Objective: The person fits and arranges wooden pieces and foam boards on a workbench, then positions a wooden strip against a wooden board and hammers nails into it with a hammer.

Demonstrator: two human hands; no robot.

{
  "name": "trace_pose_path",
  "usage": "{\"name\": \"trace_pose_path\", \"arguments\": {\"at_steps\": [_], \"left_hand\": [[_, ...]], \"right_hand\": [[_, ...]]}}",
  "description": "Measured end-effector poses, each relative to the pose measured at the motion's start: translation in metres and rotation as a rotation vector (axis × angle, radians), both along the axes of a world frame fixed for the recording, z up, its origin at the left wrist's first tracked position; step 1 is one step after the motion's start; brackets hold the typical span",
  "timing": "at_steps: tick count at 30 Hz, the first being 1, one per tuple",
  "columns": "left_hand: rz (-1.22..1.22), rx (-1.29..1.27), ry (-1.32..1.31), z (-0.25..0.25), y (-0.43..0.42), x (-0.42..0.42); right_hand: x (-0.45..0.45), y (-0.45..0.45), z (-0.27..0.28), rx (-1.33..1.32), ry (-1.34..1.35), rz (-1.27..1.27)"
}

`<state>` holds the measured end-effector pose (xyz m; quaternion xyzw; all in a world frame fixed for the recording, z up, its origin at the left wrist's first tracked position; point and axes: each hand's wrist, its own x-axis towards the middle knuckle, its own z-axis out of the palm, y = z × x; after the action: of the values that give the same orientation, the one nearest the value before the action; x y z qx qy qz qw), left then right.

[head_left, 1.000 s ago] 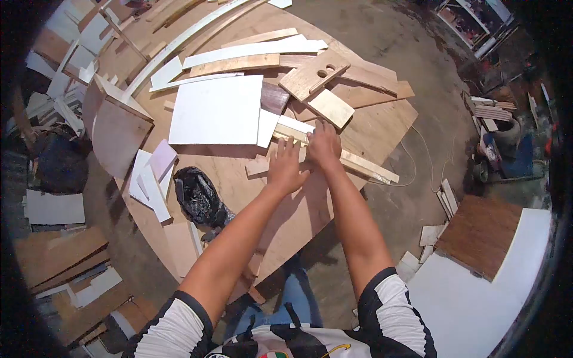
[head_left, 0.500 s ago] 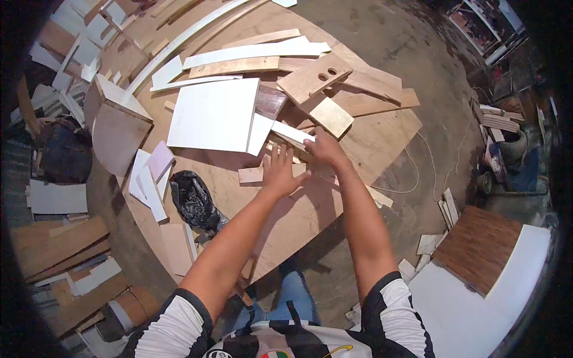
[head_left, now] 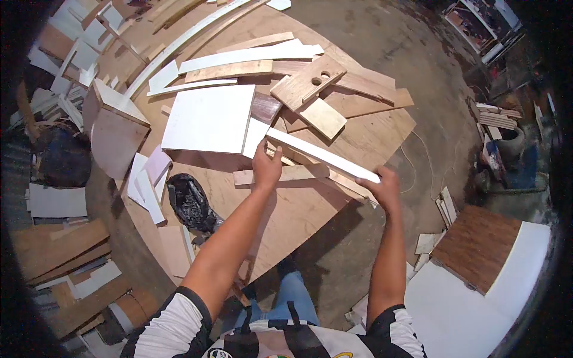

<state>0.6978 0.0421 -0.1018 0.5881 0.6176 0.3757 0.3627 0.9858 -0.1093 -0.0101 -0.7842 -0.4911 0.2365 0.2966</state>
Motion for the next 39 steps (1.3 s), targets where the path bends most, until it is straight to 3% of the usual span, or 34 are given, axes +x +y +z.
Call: {"name": "trace_pose_path", "arguments": {"at_steps": [3, 4, 6, 8, 10, 11, 12, 15, 16, 17, 20, 22, 24, 26, 27, 29, 32, 33, 34, 39], "left_hand": [[0.030, -0.101, -0.083, 0.013, -0.010, 0.004], [0.038, -0.204, -0.122, 0.024, -0.016, 0.006], [0.054, -0.109, -0.120, 0.031, -0.032, 0.015], [-0.145, -0.448, -0.469, 0.027, -0.044, 0.017], [-0.304, -0.498, -0.555, 0.069, -0.074, 0.018], [-0.327, -0.584, -0.685, 0.041, -0.082, 0.018], [-0.290, -0.559, -0.563, 0.064, -0.096, 0.017], [-0.188, -0.569, -0.605, 0.070, -0.116, -0.005], [-0.159, -0.396, -0.486, 0.075, -0.121, -0.015], [-0.129, -0.225, -0.366, 0.079, -0.126, -0.026], [-0.085, -0.179, -0.304, 0.079, -0.142, -0.069], [-0.034, -0.275, -0.310, 0.080, -0.150, -0.103], [0.119, -0.558, -0.583, 0.092, -0.168, -0.139], [0.145, -0.458, -0.679, 0.082, -0.186, -0.177], [0.149, -0.126, -0.513, 0.080, -0.188, -0.196], [0.197, -0.072, -0.559, 0.080, -0.211, -0.250], [0.138, -0.201, -0.596, 0.125, -0.236, -0.339], [0.161, -0.057, -0.437, 0.108, -0.241, -0.371], [0.199, -0.159, -0.399, 0.123, -0.249, -0.399], [0.151, -0.203, -0.132, 0.066, -0.278, -0.533]], "right_hand": [[0.007, -0.048, -0.004, -0.173, 0.014, -0.060], [0.007, -0.066, -0.020, -0.165, 0.160, -0.114], [-0.005, -0.093, -0.036, -0.157, 0.308, -0.164], [-0.031, -0.112, -0.039, -0.107, 0.601, -0.237], [-0.060, -0.119, -0.031, -0.159, 0.690, -0.210], [-0.075, -0.123, -0.028, -0.211, 0.780, -0.179], [-0.090, -0.126, -0.029, -0.211, 0.783, -0.178], [-0.134, -0.140, -0.058, -0.321, 0.982, -0.063], [-0.151, -0.149, -0.084, -0.230, 0.973, 0.002], [-0.167, -0.151, -0.082, -0.235, 1.007, 0.063], [-0.230, -0.149, -0.030, -0.325, 1.189, 0.057], [-0.273, -0.156, -0.024, -0.292, 1.149, 0.131], [-0.322, -0.167, -0.014, -0.180, 0.978, 0.180], [-0.370, -0.175, -0.002, -0.162, 0.898, 0.192], [-0.393, -0.181, 0.000, -0.190, 0.802, 0.215], [-0.448, -0.195, 0.002, -0.215, 0.709, 0.246], [-0.523, -0.213, 0.009, -0.058, 0.647, 0.231], [-0.542, -0.216, 0.008, -0.190, 0.719, 0.200], [-0.562, -0.217, 0.004, -0.191, 0.713, 0.204], [-0.625, -0.206, -0.044, -0.049, 0.229, 0.041]]}}
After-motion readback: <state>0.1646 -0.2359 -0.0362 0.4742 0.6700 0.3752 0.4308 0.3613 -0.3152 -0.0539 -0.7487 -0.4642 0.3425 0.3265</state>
